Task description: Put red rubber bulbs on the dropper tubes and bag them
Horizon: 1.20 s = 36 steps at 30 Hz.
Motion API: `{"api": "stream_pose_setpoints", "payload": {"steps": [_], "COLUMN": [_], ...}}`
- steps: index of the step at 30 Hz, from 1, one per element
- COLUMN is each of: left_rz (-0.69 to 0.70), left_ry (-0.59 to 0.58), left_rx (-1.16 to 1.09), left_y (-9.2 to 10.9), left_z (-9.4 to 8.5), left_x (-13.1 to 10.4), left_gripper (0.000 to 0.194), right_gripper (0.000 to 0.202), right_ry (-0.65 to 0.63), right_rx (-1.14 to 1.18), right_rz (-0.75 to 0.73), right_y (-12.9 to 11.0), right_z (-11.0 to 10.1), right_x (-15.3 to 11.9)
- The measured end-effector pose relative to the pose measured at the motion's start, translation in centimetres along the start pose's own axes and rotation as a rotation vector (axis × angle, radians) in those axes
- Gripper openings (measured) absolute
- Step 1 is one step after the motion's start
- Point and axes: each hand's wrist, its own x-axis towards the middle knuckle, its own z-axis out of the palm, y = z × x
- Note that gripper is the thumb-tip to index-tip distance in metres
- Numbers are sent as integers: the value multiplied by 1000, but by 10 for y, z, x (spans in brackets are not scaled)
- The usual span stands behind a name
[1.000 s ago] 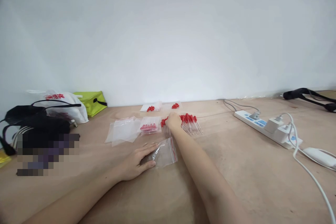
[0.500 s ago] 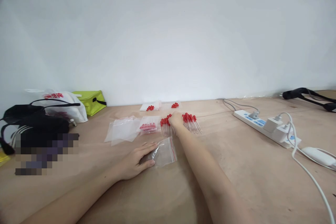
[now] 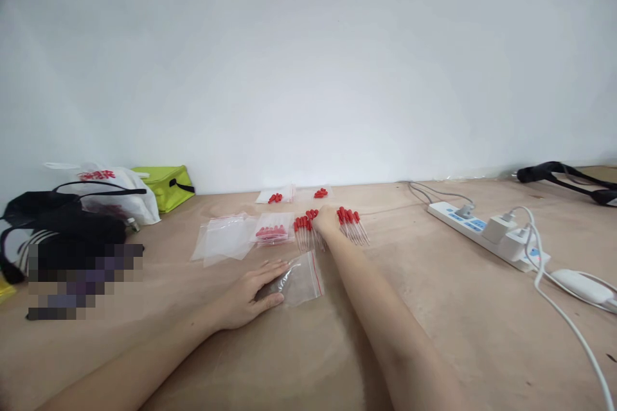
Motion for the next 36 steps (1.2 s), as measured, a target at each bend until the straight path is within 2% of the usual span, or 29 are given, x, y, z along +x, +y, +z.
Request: {"api": "stream_pose_setpoints", "payload": {"steps": [5,10,16,18,21,25,31,33,36], "left_rz": [2,-10,-51,-52,-35,-34,-36,-58,-56], "left_ry": [-5,-16,-24,-16,-6,-7,-5,-10,-13], "left_rx": [10,12,13,8,5,5,-15,-17,-15], "left_y": [0,2,5,5,3,1,2,2,0], "left_z": [0,-2,-3,-2,-1,0,0,0,2], "left_x": [0,0,-1,-1,0,0,-1,-2,-1], "left_gripper": [52,53,56,56,55,55,55,57,59], "right_gripper": [24,21,43,50,50,41,37,37,33], "right_ry": [11,12,38,44,-17,-46,-44,-95,-246], "right_rx": [59,171,374,574,817,1022,1182,1203,1166], "right_rz": [1,-45,-137,-182,-235,-249,-165,-135,-109], "right_y": [1,7,45,61,74,71,57,56,56], "right_z": [-2,-19,-35,-35,-32,-29,-21,-20,-24], "right_x": [-5,-9,-36,-51,-71,-85,-97,-102,-110]}}
